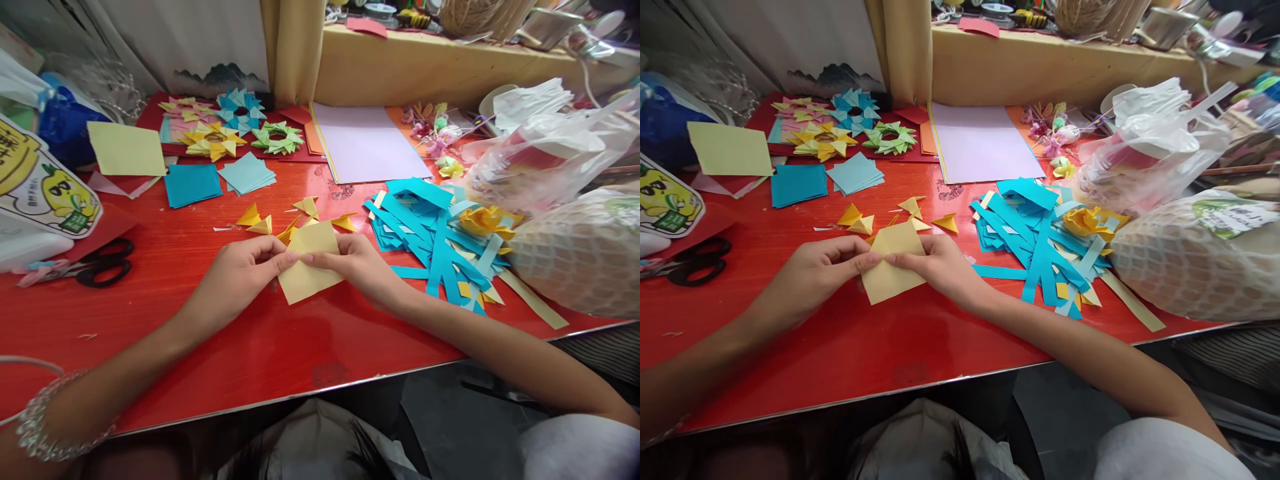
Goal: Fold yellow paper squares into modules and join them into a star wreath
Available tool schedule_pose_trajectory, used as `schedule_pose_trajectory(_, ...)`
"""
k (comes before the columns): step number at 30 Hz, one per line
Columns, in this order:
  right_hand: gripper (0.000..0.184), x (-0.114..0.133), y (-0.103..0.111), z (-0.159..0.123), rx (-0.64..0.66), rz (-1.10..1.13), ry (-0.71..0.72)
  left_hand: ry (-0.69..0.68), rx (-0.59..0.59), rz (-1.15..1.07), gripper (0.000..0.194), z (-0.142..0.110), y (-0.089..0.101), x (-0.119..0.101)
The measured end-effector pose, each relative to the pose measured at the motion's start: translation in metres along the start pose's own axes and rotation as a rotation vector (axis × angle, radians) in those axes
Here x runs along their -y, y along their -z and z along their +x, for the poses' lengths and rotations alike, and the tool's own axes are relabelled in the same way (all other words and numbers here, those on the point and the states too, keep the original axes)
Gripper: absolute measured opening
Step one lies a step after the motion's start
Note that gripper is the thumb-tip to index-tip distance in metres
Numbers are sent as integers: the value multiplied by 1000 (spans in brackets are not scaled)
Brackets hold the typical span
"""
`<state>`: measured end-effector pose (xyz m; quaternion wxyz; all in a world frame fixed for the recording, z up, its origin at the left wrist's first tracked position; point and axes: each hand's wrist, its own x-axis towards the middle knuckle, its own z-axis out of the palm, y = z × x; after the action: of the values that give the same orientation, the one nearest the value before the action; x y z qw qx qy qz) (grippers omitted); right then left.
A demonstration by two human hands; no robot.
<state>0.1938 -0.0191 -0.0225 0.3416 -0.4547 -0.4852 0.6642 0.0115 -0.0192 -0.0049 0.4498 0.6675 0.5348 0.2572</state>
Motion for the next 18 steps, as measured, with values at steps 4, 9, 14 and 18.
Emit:
schedule_pose_trajectory(4, 29, 1, 1, 1, -41, -51, 25, -1, -21, -110, 20, 2, -1, 4)
schedule_pose_trajectory(9, 24, 0, 4, -1, -185, -358, 389, -17, -46, -252, 16, 3, 0, 6)
schedule_pose_trajectory(14, 21, 0, 4, -5, -243, -649, 612, 4, -45, -331, 15, 1, 1, 2)
schedule_pose_trajectory(18, 38, 2, 4, -3, -256, -451, 450, 7, -42, -355, 18, 1, 2, 1)
